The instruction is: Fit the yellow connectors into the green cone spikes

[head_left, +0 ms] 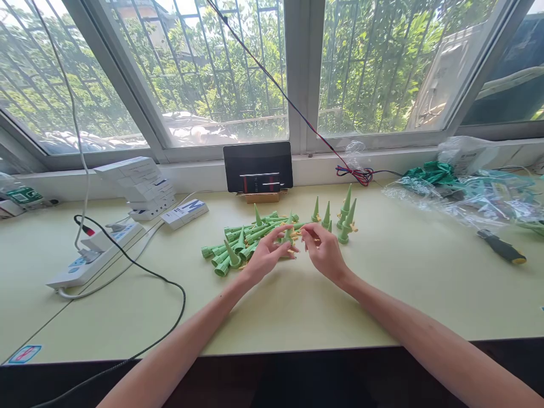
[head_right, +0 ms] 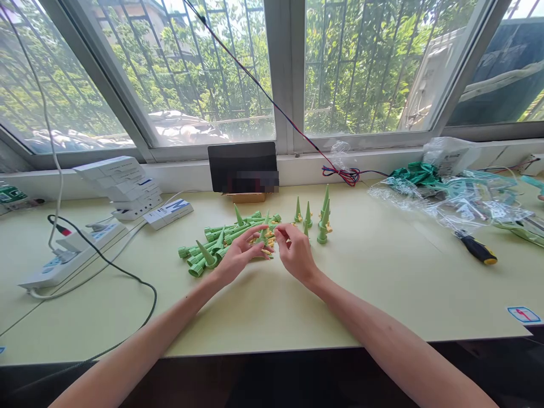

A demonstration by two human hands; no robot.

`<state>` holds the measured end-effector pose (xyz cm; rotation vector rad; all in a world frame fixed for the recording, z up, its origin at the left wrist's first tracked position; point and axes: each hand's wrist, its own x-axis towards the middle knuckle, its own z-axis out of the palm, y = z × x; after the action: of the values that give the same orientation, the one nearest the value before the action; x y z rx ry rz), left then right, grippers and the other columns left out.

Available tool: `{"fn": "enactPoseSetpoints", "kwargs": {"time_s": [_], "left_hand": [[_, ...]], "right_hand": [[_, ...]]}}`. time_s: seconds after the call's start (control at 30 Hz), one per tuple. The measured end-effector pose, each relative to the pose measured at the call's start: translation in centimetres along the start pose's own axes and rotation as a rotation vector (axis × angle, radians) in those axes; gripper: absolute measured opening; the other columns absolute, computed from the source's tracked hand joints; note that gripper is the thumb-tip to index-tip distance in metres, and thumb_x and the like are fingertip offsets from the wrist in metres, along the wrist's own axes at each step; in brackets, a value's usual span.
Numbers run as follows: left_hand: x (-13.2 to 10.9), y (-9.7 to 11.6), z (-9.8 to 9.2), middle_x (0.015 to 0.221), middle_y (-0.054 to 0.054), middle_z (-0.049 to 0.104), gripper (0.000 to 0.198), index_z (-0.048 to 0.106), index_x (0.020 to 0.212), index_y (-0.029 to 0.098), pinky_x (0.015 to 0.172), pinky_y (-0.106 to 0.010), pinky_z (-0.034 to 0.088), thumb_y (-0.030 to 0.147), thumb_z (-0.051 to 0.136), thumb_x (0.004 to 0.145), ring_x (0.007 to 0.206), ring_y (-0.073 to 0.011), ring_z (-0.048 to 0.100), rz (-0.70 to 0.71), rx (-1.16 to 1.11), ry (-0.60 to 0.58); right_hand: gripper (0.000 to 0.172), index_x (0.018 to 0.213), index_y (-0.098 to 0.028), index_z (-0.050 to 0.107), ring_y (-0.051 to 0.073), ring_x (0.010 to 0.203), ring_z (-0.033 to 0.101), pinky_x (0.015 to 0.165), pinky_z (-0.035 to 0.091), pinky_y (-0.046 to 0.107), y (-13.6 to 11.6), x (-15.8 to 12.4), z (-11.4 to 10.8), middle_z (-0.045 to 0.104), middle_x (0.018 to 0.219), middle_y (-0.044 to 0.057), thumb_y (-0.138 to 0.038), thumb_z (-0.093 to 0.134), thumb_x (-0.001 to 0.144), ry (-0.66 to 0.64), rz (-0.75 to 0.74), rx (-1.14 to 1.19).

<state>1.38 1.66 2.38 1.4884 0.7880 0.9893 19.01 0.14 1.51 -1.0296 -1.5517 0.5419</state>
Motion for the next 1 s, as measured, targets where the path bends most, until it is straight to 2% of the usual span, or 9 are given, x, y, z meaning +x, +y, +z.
{"fn": "enactPoseSetpoints", "kwargs": {"time_s": [0.43, 0.73, 1.0], "left_hand": [[0.14, -0.49, 0.13, 0.107, -0.004, 0.053, 0.04, 0.058, 0.126, 0.025, 0.078, -0.036, 0.063, 0.033, 0.067, 0.088, 0.082, -0.0163, 0.071, 0.101, 0.11, 0.018], [-0.08, -0.81, 0.06, 0.128, -0.009, 0.052, 0.043, 0.054, 0.132, 0.026, 0.078, -0.036, 0.064, 0.033, 0.064, 0.091, 0.086, -0.0161, 0.07, 0.17, 0.205, 0.02], [-0.12, -0.86, -0.02, 0.128, -0.009, 0.05, 0.043, 0.055, 0.134, 0.027, 0.078, -0.036, 0.065, 0.033, 0.061, 0.092, 0.086, -0.015, 0.069, 0.201, 0.242, 0.029]], "right_hand": [[0.019, 0.091, -0.019, 0.062, 0.016, 0.067, 0.058, 0.057, 0.047, 0.027, -0.07, 0.07, 0.06, 0.066, 0.082, 0.005, -0.034, 0.05, 0.096, -0.018, -0.037, -0.041], [0.019, 0.096, -0.018, 0.062, 0.016, 0.07, 0.061, 0.056, 0.049, 0.027, 0.02, 0.02, 0.08, 0.067, 0.086, 0.006, -0.035, 0.054, 0.094, -0.032, -0.037, -0.031], [0.021, 0.097, -0.018, 0.063, 0.017, 0.075, 0.065, 0.058, 0.051, 0.027, 0.25, 0.02, 0.04, 0.068, 0.091, 0.007, -0.038, 0.055, 0.094, -0.053, -0.034, -0.011]]}}
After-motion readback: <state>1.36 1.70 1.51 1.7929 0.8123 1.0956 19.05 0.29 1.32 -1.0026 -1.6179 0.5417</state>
